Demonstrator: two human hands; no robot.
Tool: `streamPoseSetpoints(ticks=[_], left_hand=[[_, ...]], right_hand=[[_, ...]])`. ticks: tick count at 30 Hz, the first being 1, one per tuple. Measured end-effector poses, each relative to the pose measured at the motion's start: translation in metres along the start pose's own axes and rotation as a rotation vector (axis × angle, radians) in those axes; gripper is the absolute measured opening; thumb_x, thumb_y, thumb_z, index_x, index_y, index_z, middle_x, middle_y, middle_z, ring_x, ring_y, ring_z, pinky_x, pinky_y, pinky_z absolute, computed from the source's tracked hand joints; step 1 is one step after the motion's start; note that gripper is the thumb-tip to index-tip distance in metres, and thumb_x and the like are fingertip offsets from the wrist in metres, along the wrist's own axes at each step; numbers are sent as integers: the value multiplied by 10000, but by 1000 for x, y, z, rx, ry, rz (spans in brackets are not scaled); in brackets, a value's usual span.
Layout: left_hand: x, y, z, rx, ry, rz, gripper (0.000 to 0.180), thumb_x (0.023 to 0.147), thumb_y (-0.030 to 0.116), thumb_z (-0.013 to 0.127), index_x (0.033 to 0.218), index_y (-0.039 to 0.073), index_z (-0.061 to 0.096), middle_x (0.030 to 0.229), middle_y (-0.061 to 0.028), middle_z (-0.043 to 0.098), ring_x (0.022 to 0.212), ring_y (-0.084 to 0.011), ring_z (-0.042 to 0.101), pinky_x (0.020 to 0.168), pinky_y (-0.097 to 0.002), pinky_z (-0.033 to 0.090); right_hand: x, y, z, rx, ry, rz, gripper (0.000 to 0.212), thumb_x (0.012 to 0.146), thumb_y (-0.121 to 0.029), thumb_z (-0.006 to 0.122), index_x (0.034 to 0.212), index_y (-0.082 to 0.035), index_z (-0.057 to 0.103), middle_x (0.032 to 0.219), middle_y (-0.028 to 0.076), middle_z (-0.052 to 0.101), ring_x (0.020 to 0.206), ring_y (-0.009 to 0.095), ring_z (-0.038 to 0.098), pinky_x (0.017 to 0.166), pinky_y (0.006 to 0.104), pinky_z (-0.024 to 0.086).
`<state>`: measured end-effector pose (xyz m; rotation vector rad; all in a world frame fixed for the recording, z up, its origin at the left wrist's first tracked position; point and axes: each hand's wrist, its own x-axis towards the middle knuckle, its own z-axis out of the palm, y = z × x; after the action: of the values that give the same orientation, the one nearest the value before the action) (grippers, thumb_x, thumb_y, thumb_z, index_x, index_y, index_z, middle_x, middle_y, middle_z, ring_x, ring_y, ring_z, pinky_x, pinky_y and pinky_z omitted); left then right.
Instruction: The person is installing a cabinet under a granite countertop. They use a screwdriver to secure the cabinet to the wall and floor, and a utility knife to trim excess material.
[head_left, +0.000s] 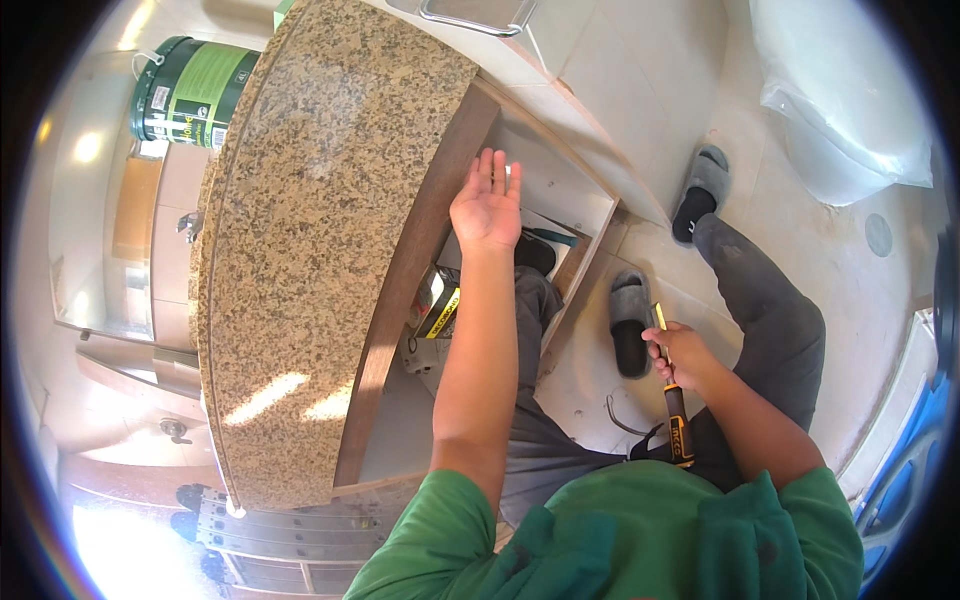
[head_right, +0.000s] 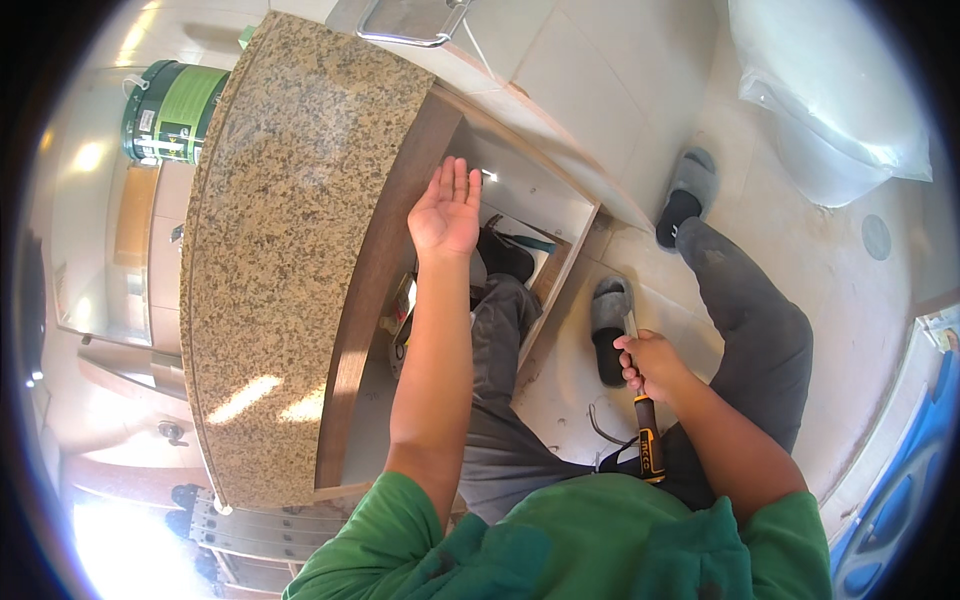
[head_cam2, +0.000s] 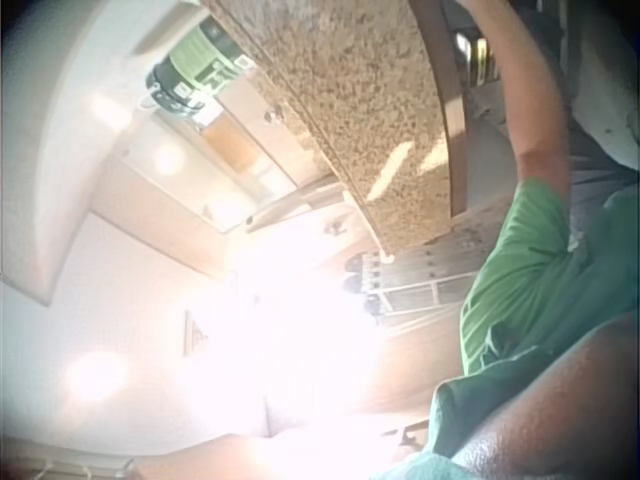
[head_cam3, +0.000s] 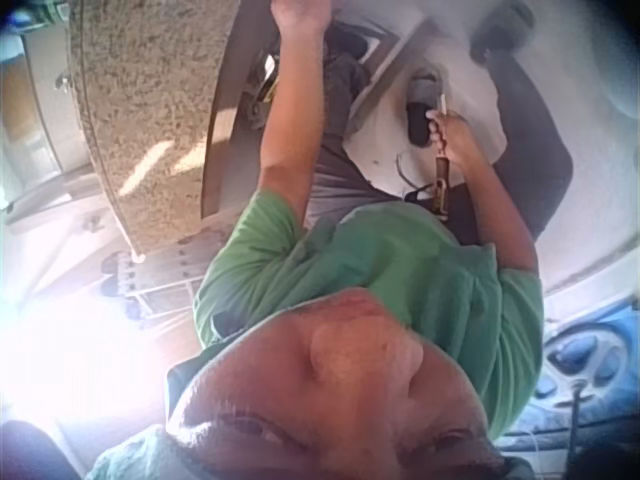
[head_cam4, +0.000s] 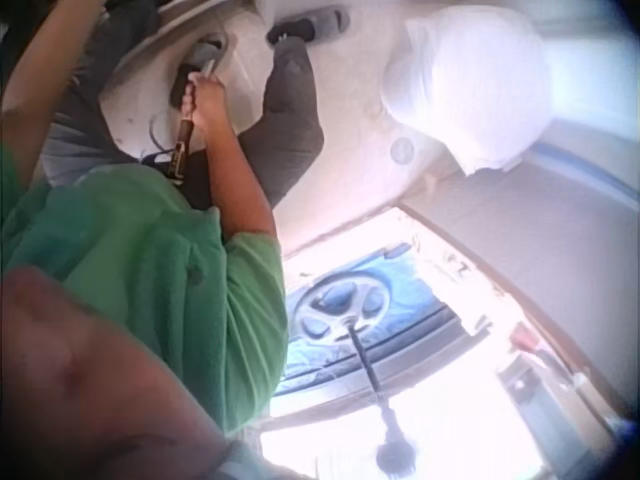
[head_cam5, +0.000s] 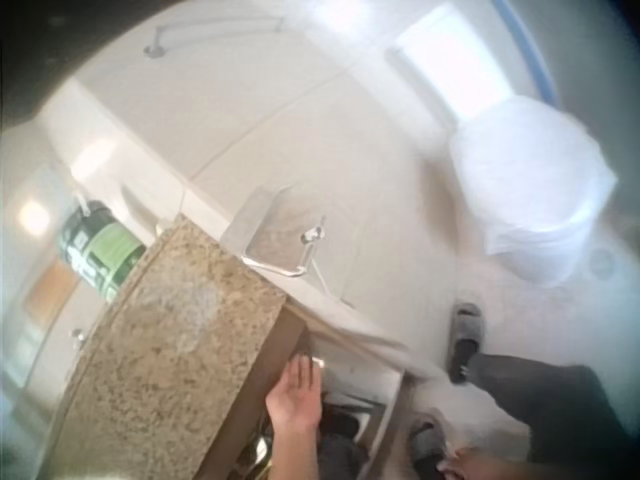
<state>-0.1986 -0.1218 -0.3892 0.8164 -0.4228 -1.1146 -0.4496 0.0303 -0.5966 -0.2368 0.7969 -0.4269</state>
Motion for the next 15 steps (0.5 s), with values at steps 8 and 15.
streamPoseSetpoints(ticks=[8,15], left_hand=[[-25,21,-21,95,4,26,475,1056,153,410,1477,-48,321,1514,-167,426,1366,-283,454,1151,-487,394],[-37,31,-29,38,79,23,395,1046,113,418,1389,-81,406,1404,-187,526,1282,-305,539,1112,-485,439]], right_hand=[[-4,-2,2,-14,31,10,92,989,-156,513,1031,-75,520,740,36,485,555,137,445,468,295,335],[-6,-2,5,-58,49,-14,76,984,-148,512,1013,-78,511,719,35,480,555,155,465,476,330,365]])
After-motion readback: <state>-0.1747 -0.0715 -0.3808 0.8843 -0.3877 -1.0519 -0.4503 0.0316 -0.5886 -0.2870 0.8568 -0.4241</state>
